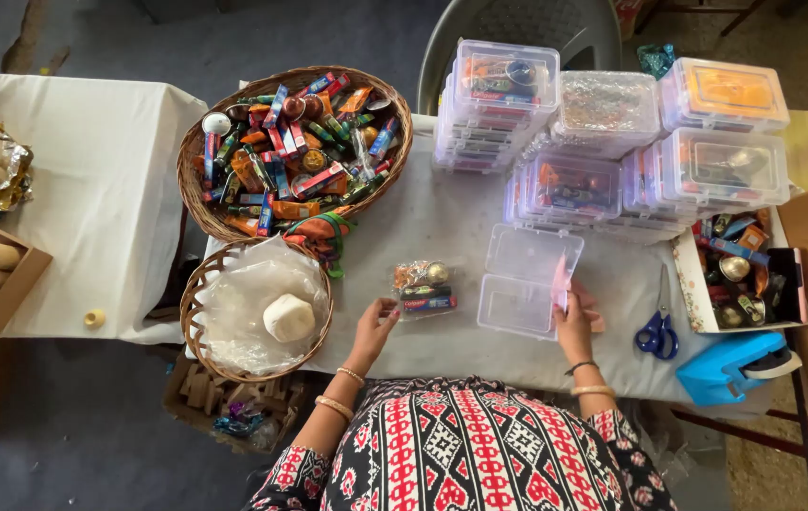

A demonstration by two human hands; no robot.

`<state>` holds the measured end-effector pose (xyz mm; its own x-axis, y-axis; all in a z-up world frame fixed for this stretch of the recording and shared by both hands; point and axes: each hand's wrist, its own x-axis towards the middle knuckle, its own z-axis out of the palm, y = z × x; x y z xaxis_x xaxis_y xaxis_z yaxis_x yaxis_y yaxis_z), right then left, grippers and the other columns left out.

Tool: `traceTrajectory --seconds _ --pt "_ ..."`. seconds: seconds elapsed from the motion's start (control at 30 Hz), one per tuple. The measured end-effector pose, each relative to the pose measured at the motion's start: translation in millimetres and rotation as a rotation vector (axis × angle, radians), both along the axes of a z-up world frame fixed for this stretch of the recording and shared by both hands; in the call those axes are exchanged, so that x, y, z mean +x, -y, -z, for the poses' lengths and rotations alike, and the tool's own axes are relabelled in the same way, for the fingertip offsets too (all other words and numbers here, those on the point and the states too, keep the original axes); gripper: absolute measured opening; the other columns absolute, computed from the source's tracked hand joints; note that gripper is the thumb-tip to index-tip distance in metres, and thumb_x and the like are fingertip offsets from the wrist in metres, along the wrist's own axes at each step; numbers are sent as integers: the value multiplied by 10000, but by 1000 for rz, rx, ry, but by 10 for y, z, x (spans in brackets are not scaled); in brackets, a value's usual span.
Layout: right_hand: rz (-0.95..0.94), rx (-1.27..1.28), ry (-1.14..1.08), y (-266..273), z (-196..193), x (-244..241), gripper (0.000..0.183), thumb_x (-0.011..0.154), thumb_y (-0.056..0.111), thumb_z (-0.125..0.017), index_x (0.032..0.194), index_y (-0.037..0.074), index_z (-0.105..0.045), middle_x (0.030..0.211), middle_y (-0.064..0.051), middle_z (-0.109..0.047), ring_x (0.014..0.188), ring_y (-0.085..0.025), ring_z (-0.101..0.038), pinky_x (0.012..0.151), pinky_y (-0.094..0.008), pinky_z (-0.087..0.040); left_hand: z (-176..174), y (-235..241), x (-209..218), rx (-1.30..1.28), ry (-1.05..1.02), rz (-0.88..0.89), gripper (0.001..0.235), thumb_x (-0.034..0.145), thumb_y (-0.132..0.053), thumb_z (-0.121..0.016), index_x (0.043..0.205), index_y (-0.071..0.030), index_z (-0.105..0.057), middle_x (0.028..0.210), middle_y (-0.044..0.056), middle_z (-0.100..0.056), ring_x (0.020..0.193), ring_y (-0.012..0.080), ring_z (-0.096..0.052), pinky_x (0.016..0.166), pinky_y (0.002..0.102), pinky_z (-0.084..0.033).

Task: The person wraps small decorative ornaments in pink tissue paper and places the wrapped items into clear plastic storage boxes. They close and stack the filled boxes, move a filled box into a larger cardboard box, and pick additional ornaments from a basket to wrap next.

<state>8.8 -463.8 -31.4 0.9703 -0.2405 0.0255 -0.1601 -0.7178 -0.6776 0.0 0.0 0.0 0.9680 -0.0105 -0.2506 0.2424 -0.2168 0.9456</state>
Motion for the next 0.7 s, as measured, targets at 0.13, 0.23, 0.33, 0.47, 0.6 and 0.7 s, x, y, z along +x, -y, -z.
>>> traceTrajectory --seconds 0.13,0.23,0.33,0.47,0.6,0.7 --pt "45 -61 -148 139 195 64 412 978 211 -673 1358 111 -550 944 -215 -717 895 -409 -700 776 -506 -537 -25 -75 -4 142 57 -6 295 934 -216 -701 1181 -65 -647 1168 116 -704 1021 238 -680 868 350 -548" --pt "58 -64 -200 -27 -75 135 394 981 244 -689 1334 115 -570 1033 -216 -707 944 -398 -687 806 -498 -537 -59 -61 10 224 53 -12 284 911 -205 -717 1166 -95 -663 1164 135 -669 1011 280 -661 862 385 -545" --pt "54 -123 -4 -393 -622 144 534 889 228 -736 1360 68 -543 1133 -238 -631 973 -402 -630 818 -506 -508 -44 -12 7 226 10 9 304 895 -207 -720 1179 -119 -657 1187 138 -618 983 290 -648 854 397 -545" --pt "-55 -272 201 -771 -867 258 433 905 229 -732 1278 68 -581 1178 -176 -593 1068 -377 -599 905 -478 -511 -9 58 29 254 27 28 351 870 -179 -743 1202 -120 -645 1195 155 -582 959 307 -630 864 407 -540" --pt "-261 322 97 -1268 -885 578 324 995 200 -658 1282 65 -593 1212 -126 -609 1085 -231 -650 862 -349 -589 371 118 91 278 22 -57 532 831 -138 -781 1291 -90 -519 1206 165 -562 970 300 -627 862 407 -544" --pt "-359 349 -81 -1565 -617 851 471 992 276 -654 1397 86 -505 1299 -150 -566 1066 -244 -672 901 -361 -586 293 196 166 316 -36 -75 626 833 -140 -816 1352 -86 -470 1156 175 -562 944 312 -606 858 416 -541"
